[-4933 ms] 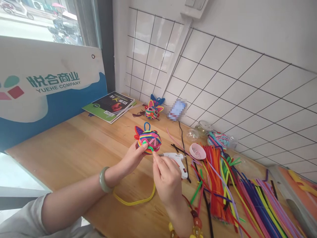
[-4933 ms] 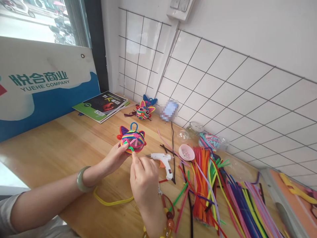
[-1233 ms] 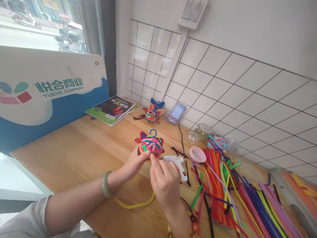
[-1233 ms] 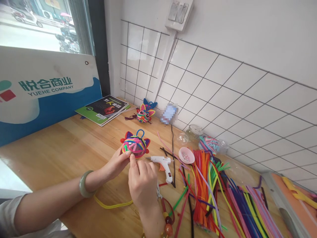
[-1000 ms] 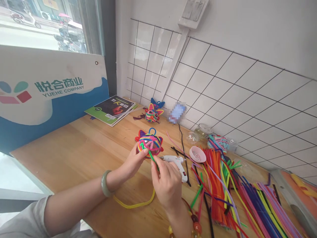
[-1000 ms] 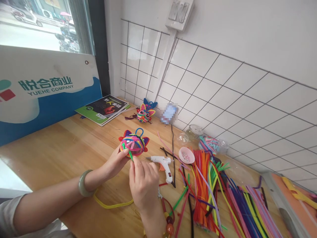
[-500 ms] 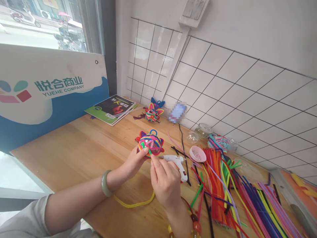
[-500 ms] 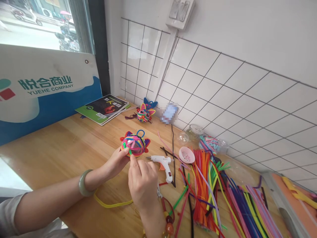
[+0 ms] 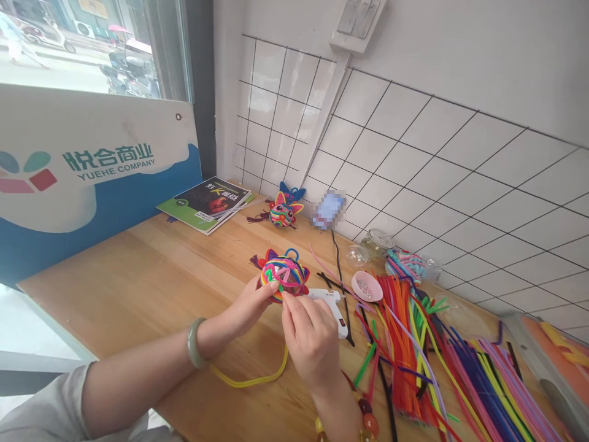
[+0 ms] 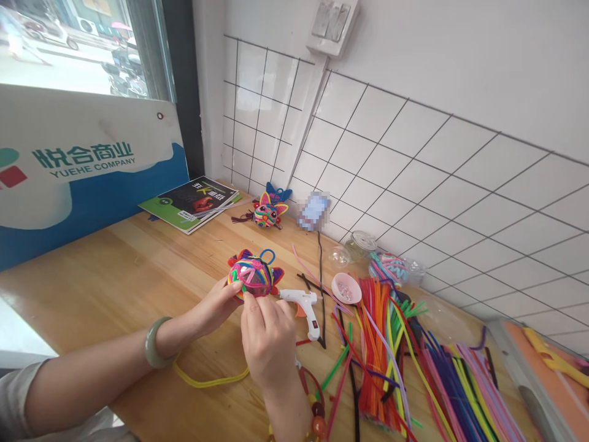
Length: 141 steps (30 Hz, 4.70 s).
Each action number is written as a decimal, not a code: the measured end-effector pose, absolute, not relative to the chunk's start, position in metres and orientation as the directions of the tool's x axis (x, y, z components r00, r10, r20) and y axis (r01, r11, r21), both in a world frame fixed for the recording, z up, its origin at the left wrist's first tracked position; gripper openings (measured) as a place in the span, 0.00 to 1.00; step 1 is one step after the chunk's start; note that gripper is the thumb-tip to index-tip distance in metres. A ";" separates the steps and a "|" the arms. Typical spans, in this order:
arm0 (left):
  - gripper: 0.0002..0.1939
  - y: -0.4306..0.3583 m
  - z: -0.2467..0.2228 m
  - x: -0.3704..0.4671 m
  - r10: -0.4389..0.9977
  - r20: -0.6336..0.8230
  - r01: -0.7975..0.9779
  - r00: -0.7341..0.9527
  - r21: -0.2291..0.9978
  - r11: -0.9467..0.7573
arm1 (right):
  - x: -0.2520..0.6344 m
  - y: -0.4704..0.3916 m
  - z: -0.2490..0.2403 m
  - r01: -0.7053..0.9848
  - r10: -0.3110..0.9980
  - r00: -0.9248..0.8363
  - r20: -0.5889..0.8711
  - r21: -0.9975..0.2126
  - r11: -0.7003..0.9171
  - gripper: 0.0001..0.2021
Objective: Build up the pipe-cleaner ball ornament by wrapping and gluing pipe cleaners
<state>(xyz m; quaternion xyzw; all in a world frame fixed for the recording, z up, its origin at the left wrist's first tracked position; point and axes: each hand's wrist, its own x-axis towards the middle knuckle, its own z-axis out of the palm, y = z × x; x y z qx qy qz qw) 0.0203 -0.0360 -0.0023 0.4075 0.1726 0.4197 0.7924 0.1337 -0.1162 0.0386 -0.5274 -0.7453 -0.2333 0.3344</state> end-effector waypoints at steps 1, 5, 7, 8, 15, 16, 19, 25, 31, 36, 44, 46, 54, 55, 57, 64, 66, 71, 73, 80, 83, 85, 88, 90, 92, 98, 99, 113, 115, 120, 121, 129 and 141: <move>0.25 -0.036 -0.003 0.020 0.802 0.075 -0.528 0.593 0.788 0.317 | 0.134 -0.116 0.039 0.941 0.631 -0.220 0.744 -0.009 0.338 0.08; 0.25 -0.036 -0.004 0.020 0.781 0.067 -0.518 0.621 0.783 0.344 | 0.138 -0.116 0.041 0.937 0.651 -0.235 0.722 -0.011 0.350 0.08; 0.25 -0.036 -0.003 0.020 0.777 0.050 -0.507 0.628 0.783 0.360 | 0.139 -0.116 0.042 0.934 0.667 -0.247 0.702 -0.012 0.358 0.09; 0.26 -0.035 -0.003 0.021 0.774 0.045 -0.505 0.632 0.782 0.366 | 0.140 -0.117 0.043 0.931 0.675 -0.254 0.693 -0.012 0.364 0.09; 0.24 -0.035 -0.007 0.019 0.718 0.056 -0.466 0.694 0.795 0.389 | 0.143 -0.120 0.051 0.931 0.732 -0.267 0.627 -0.028 0.363 0.12; 0.24 -0.035 -0.008 0.019 0.708 0.056 -0.456 0.704 0.800 0.390 | 0.143 -0.120 0.051 0.929 0.739 -0.266 0.619 -0.039 0.367 0.12; 0.24 -0.034 -0.009 0.018 0.694 0.044 -0.427 0.718 0.816 0.389 | 0.147 -0.122 0.052 0.927 0.771 -0.251 0.585 -0.084 0.365 0.12; 0.24 -0.032 -0.009 0.019 0.695 0.047 -0.408 0.718 0.837 0.365 | 0.151 -0.121 0.054 0.909 0.802 -0.205 0.560 -0.195 0.368 0.10; 0.27 -0.031 -0.008 0.017 0.705 0.064 -0.396 0.706 0.862 0.318 | 0.148 -0.123 0.055 0.835 0.854 0.032 0.520 -0.483 0.263 0.08; 0.29 -0.029 -0.010 0.016 0.694 0.088 -0.353 0.714 0.902 0.249 | 0.150 -0.125 0.058 0.739 0.912 0.138 0.386 -0.653 0.165 0.06; 0.30 -0.027 -0.010 0.014 0.707 0.034 -0.293 0.706 0.923 0.248 | 0.155 -0.125 0.061 0.790 0.919 0.193 0.344 -0.610 0.063 0.10; 0.28 -0.027 -0.008 0.015 0.716 0.026 -0.310 0.697 0.912 0.268 | 0.157 -0.125 0.062 0.783 0.921 0.182 0.345 -0.617 0.076 0.10; 0.30 -0.031 0.002 0.015 0.665 0.047 -0.357 0.745 0.871 0.338 | 0.164 -0.127 0.065 0.746 0.912 0.045 0.409 -0.621 0.242 0.05; 0.30 -0.031 0.002 0.015 0.663 0.048 -0.354 0.747 0.873 0.336 | 0.163 -0.127 0.065 0.754 0.911 0.032 0.411 -0.609 0.248 0.05; 0.30 -0.030 -0.001 0.015 0.659 0.057 -0.354 0.750 0.876 0.328 | 0.163 -0.126 0.065 0.764 0.913 0.018 0.407 -0.595 0.250 0.05; 0.26 -0.029 -0.010 0.014 0.630 0.085 -0.348 0.772 0.885 0.308 | 0.160 -0.125 0.065 0.750 0.920 0.065 0.387 -0.627 0.211 0.05; 0.27 -0.029 -0.010 0.014 0.633 0.082 -0.348 0.770 0.885 0.309 | 0.159 -0.125 0.065 0.748 0.921 0.086 0.380 -0.635 0.192 0.06; 0.28 -0.029 -0.010 0.015 0.637 0.080 -0.345 0.766 0.888 0.303 | 0.159 -0.125 0.063 0.742 0.928 0.129 0.351 -0.654 0.145 0.06; 0.28 -0.029 -0.010 0.014 0.640 0.077 -0.335 0.764 0.896 0.293 | 0.160 -0.124 0.063 0.726 0.935 0.142 0.326 -0.676 0.126 0.06; 0.30 -0.027 -0.012 0.013 0.633 0.064 -0.279 0.771 0.928 0.245 | 0.163 -0.125 0.064 0.688 0.967 0.147 0.207 -0.724 0.050 0.05; 0.31 -0.028 -0.012 0.014 0.630 0.056 -0.270 0.775 0.930 0.250 | 0.164 -0.126 0.065 0.683 0.973 0.150 0.176 -0.730 0.027 0.04; 0.31 -0.028 -0.011 0.014 0.617 0.053 -0.274 0.785 0.923 0.269 | 0.164 -0.126 0.065 0.677 0.976 0.154 0.157 -0.736 0.012 0.04; 0.31 -0.029 -0.008 0.015 0.581 0.049 -0.291 0.812 0.898 0.331 | 0.165 -0.125 0.066 0.664 0.978 0.154 0.143 -0.748 0.005 0.04; 0.30 -0.029 -0.005 0.014 0.556 0.043 -0.299 0.830 0.876 0.378 | 0.167 -0.125 0.066 0.655 0.977 0.156 0.143 -0.756 0.006 0.04; 0.30 -0.030 -0.003 0.013 0.530 0.042 -0.303 0.847 0.858 0.416 | 0.168 -0.125 0.067 0.651 0.977 0.157 0.146 -0.759 0.009 0.04; 0.35 -0.030 -0.007 0.012 0.502 0.124 -0.359 0.856 0.841 0.405 | 0.168 -0.125 0.069 0.656 0.976 0.160 0.149 -0.755 0.008 0.04; 0.36 -0.030 -0.007 0.013 0.505 0.138 -0.361 0.852 0.853 0.377 | 0.168 -0.125 0.069 0.655 0.975 0.163 0.154 -0.756 0.010 0.04; 0.29 -0.031 -0.002 0.013 0.634 0.064 -0.244 0.771 0.949 0.201 | 0.162 -0.126 0.070 0.681 0.963 0.160 0.218 -0.730 0.052 0.03; 0.29 -0.031 -0.002 0.013 0.649 0.070 -0.236 0.758 0.956 0.173 | 0.162 -0.126 0.069 0.685 0.962 0.159 0.220 -0.727 0.053 0.03; 0.32 -0.030 -0.004 0.014 0.706 0.099 -0.225 0.701 0.971 0.087 | 0.164 -0.126 0.067 0.695 0.956 0.116 0.269 -0.710 0.115 0.03; 0.33 -0.030 -0.004 0.014 0.717 0.107 -0.223 0.688 0.972 0.069 | 0.164 -0.126 0.067 0.704 0.952 0.105 0.288 -0.698 0.134 0.03; 0.33 -0.028 -0.003 0.013 0.769 0.153 -0.231 0.621 0.973 -0.007 | 0.159 -0.124 0.061 0.844 0.865 0.019 0.501 -0.472 0.255 0.02; 0.31 -0.029 0.002 0.014 0.786 0.128 -0.216 0.605 0.976 0.008 | 0.156 -0.123 0.055 0.882 0.838 0.017 0.546 -0.403 0.245 0.05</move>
